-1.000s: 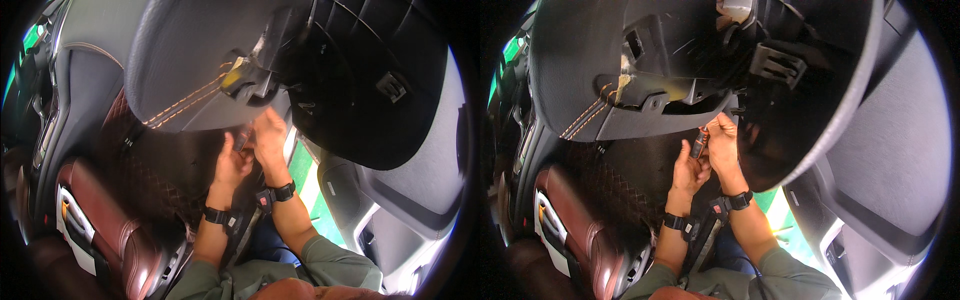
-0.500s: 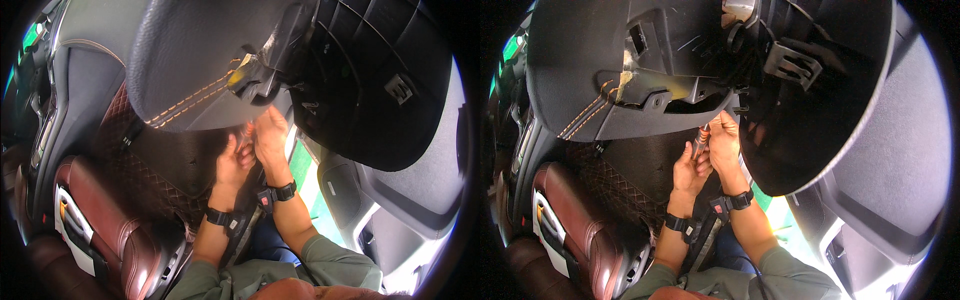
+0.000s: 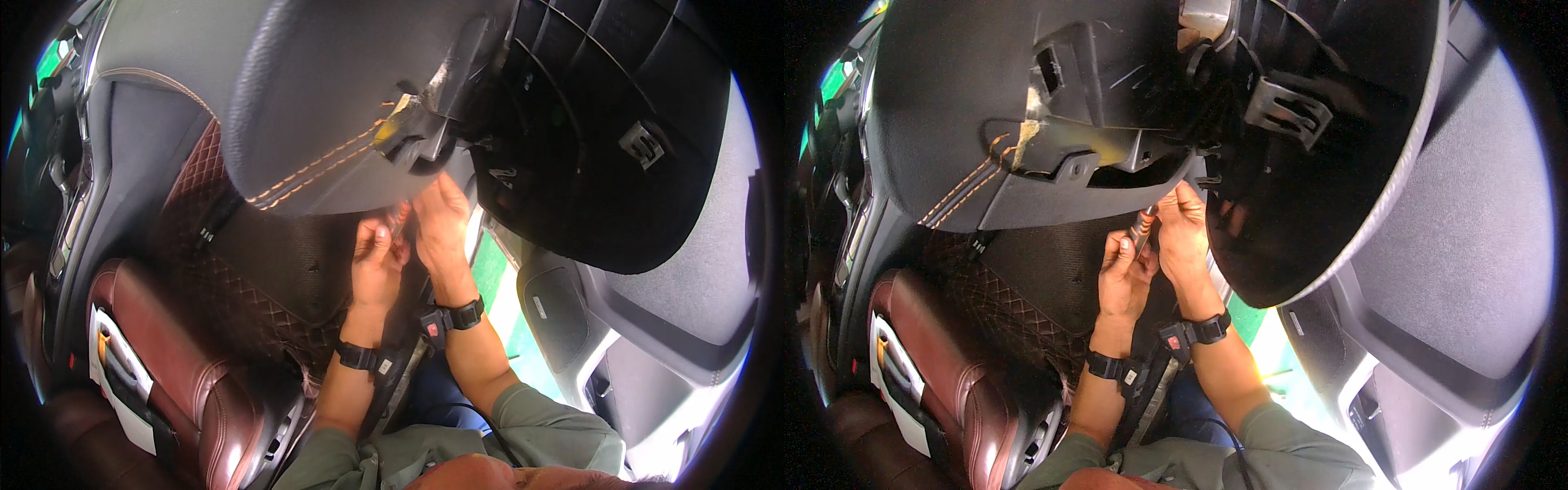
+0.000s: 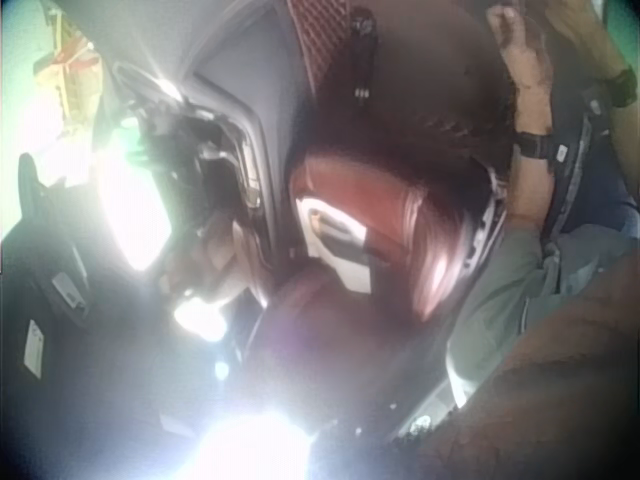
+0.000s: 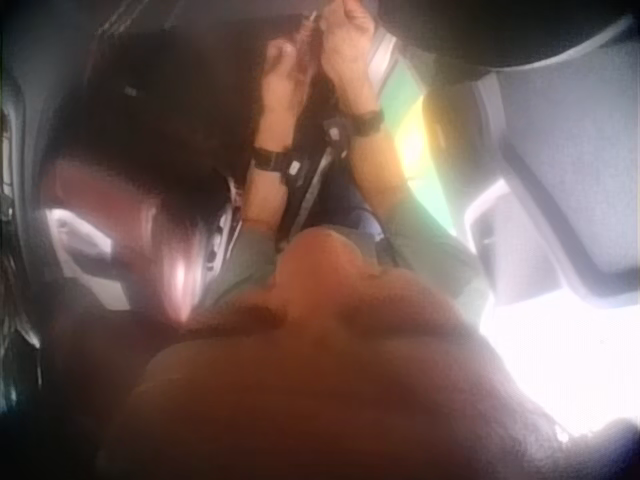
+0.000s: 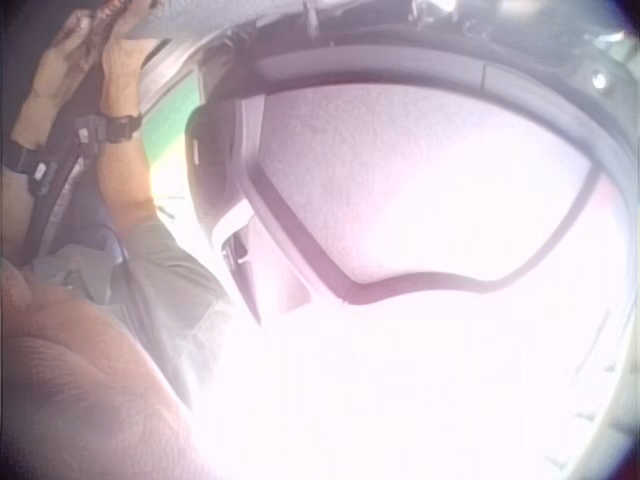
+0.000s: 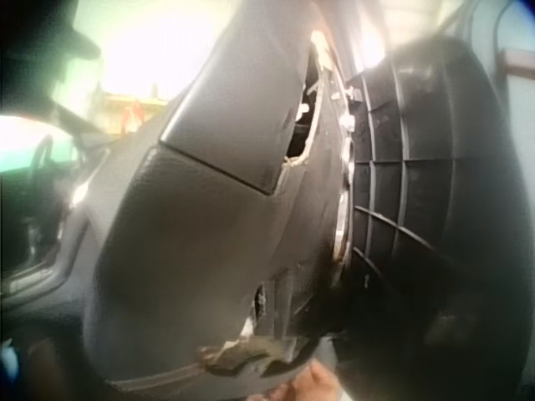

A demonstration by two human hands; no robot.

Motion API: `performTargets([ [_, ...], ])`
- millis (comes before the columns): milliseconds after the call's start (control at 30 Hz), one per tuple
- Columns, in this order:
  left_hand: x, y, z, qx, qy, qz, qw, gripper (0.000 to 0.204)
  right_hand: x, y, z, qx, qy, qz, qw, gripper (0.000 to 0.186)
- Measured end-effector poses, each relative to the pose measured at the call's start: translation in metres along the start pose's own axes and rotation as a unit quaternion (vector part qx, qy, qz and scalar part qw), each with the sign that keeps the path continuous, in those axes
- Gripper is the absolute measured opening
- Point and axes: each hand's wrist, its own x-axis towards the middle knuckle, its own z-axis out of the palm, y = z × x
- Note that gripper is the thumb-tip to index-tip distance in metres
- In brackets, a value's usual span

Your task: The person uses a screwdriver to loosen screws and pry off interior trim panels on the passenger side of a car. They remove a lower dashboard panel and a door panel, then place the removed parts on the seat.

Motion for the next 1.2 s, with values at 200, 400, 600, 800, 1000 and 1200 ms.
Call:
performTargets([
  [200, -0.003, 0.015, 0.008, 0.001, -0.020, -0.060, 0.998, 0.045, -0.001, -0.006, 0.001, 0.005, 0.032, 0.001, 0.999, 0.015],
  [400, -0.004, 0.003, 0.008, -0.021, -0.005, -0.048, 0.999, 0.034, -0.002, -0.003, -0.001, -0.017, 0.023, 0.014, 0.999, 0.019],
  [600, -0.006, 0.010, 0.017, -0.009, -0.011, -0.021, 1.000, 0.034, -0.003, -0.009, -0.002, -0.029, 0.029, 0.028, 0.999, 0.014],
  [800, 0.002, 0.013, -0.013, -0.087, -0.086, -0.134, 0.983, 0.027, -0.006, -0.013, 0.007, -0.043, 0.048, 0.021, 0.998, 0.022],
  [1000, -0.005, 0.003, 0.014, -0.032, -0.064, 0.020, 0.997, 0.029, -0.003, -0.009, 0.000, -0.047, 0.045, 0.032, 0.997, 0.026],
  [1200, 0.005, 0.022, -0.023, -0.025, -0.100, -0.225, 0.969, 0.042, 0.002, -0.009, -0.001, -0.059, 0.028, 0.017, 0.998, 0.031],
])
